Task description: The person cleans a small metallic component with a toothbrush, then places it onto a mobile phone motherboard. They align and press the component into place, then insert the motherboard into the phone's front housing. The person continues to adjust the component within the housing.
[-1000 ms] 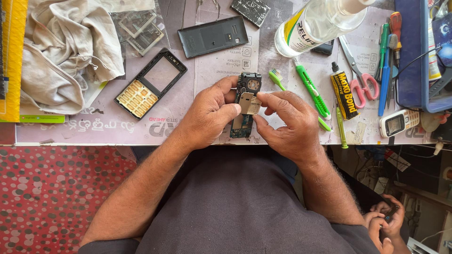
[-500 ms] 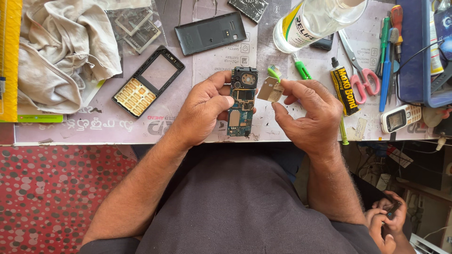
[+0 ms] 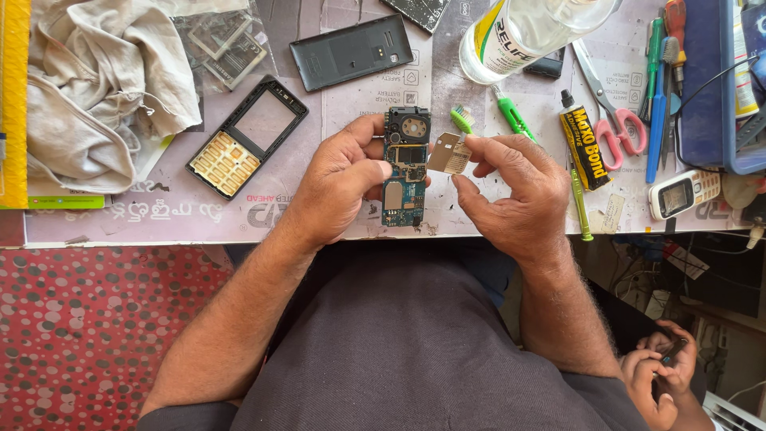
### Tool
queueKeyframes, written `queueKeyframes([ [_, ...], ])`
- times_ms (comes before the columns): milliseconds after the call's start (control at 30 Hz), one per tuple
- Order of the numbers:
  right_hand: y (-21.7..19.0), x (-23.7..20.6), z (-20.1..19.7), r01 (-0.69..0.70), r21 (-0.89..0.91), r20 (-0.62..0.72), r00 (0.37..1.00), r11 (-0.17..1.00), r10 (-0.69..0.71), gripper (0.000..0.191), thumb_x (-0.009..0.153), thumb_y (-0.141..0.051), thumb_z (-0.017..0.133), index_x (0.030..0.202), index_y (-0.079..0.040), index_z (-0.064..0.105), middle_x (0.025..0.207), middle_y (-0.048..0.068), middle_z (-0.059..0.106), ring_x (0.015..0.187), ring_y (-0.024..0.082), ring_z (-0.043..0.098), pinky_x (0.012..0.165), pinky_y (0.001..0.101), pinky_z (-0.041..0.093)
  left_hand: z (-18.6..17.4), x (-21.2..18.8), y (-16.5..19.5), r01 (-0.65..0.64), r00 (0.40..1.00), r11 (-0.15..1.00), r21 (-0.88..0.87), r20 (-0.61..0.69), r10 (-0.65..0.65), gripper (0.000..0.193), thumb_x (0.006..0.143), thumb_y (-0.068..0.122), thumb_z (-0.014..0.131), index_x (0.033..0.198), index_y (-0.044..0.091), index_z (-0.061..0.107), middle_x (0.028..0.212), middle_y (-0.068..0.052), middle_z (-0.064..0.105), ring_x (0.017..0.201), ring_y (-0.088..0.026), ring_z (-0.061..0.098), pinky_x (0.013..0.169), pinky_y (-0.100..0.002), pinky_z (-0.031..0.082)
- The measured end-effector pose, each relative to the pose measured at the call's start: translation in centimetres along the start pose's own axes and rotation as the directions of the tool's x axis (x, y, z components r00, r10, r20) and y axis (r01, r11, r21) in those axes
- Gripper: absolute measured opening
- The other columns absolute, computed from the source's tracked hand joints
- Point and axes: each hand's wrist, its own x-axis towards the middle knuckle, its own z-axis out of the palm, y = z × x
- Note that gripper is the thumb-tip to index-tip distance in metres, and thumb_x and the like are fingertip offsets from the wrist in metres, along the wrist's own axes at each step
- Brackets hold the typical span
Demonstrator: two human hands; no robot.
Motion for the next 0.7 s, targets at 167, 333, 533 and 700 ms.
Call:
queueKeyframes([
  [167, -0.7, -0.1, 0.6, -0.01, 0.02, 0.019, 1.0, 1.0, 0.01, 0.042, 0.081, -0.001, 0.086, 0.119, 0.0, 0.069, 0.103, 0.011, 0.071, 0.085, 0.016, 0.071, 0.074, 0.028, 0.059, 0.3, -0.1, -0.3, -0.099, 0.995, 0.991, 0.089, 0.014, 0.098, 0.049, 0.097, -0.001, 0.066, 0.142, -0.007, 0.049, 0.122, -0.018, 0.071, 0.111, -0.019, 0.072, 0.098, -0.034, 0.063],
  [333, -1.4, -0.1, 1.6, -0.03, 0.089, 0.051, 0.998, 0.996, 0.026, 0.042, 0.079, -0.001, 0.086, 0.117, -0.001, 0.068, 0.098, 0.009, 0.07, 0.082, 0.015, 0.069, 0.074, 0.0285, 0.058, 0.7, -0.2, -0.1, -0.082, 0.995, 0.987, 0.135, -0.05, 0.089, 0.052, 0.091, -0.002, 0.07, 0.139, -0.004, 0.049, 0.113, -0.013, 0.074, 0.102, -0.014, 0.074, 0.089, -0.029, 0.065],
  [533, -1.4, 0.0, 1.2, -0.063, 0.173, 0.08, 0.996, 0.983, 0.05, 0.048, 0.079, -0.004, 0.087, 0.121, 0.0, 0.065, 0.104, 0.009, 0.072, 0.086, 0.015, 0.069, 0.079, 0.0283, 0.057, 0.8, -0.2, -0.1, -0.073, 0.996, 0.982, 0.172, -0.046, 0.082, 0.045, 0.093, -0.004, 0.067, 0.136, -0.003, 0.054, 0.111, -0.012, 0.075, 0.098, -0.012, 0.074, 0.086, -0.025, 0.064],
  [700, -0.6, 0.2, 1.2, -0.125, 0.166, 0.105, 0.989, 0.978, 0.108, 0.039, 0.086, -0.003, 0.086, 0.12, -0.002, 0.067, 0.101, 0.006, 0.074, 0.087, 0.012, 0.069, 0.08, 0.0266, 0.057, 0.9, -0.3, -0.2, -0.056, 0.997, 0.973, 0.223, -0.042, 0.067, 0.046, 0.092, -0.003, 0.069, 0.135, -0.002, 0.054, 0.108, -0.011, 0.075, 0.096, -0.011, 0.074, 0.085, -0.024, 0.064],
])
